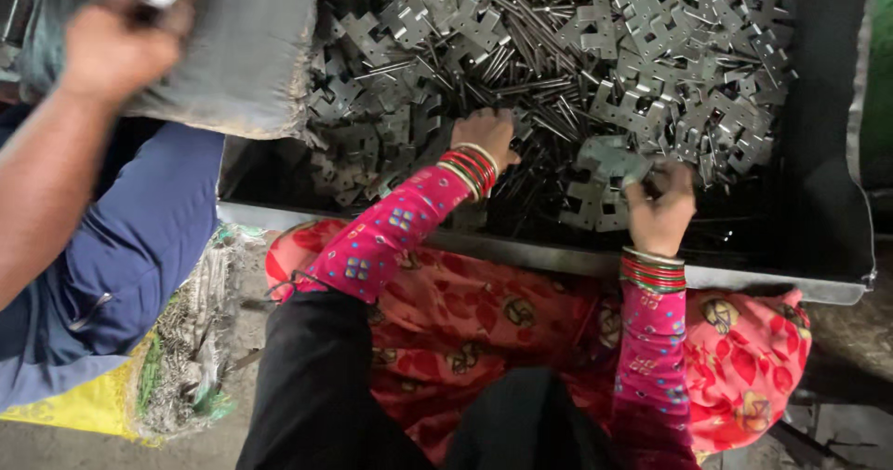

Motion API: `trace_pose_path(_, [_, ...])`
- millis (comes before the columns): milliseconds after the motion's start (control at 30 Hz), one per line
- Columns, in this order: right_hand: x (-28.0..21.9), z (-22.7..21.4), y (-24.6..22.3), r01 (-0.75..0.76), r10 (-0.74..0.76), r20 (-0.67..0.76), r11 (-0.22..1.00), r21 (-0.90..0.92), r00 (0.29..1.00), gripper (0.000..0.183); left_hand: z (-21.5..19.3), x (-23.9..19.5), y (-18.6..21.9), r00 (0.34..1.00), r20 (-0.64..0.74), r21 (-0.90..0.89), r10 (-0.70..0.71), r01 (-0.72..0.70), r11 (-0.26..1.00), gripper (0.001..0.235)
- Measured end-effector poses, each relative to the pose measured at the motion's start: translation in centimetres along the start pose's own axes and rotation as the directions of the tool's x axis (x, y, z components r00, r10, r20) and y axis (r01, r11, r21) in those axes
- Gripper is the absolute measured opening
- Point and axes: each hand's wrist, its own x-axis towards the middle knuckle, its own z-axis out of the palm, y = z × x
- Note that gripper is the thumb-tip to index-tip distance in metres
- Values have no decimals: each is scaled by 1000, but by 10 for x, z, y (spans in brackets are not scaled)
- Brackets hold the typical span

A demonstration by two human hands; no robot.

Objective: The person sits on the floor and uses their hands to sort through a large bin of various small metal components, picking up individual pieces and moving them to different areas within or near the bin.

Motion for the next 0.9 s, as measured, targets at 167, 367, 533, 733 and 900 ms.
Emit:
trace_pose_path(167, [-15,-21,5,-372,354,185,926,72,917,27,-5,17,-5,995,94,-201,-33,51,978,76])
trace_pose_path(367, [-12,-26,-30,-228,268,57,666,710,962,28,-19,-2,15,940,-232,-115,250,-282,952,17])
trace_pose_path(533, [-25,-34,-25,-338,220,257,591,733,941,21,-72,-1,17,955,-1,-700,298,-213,681,32])
trace_pose_path(733, [-18,2,-40,-340,210,276,716,610,938,21,-131,-12,-10,893,-61,-995,447,-90,44,36])
trace_pose_path(900, [-20,49,-40,233,-65,323,825,-514,944,27,-114,-10,-13,921,-9,-993,390,-55,108,32])
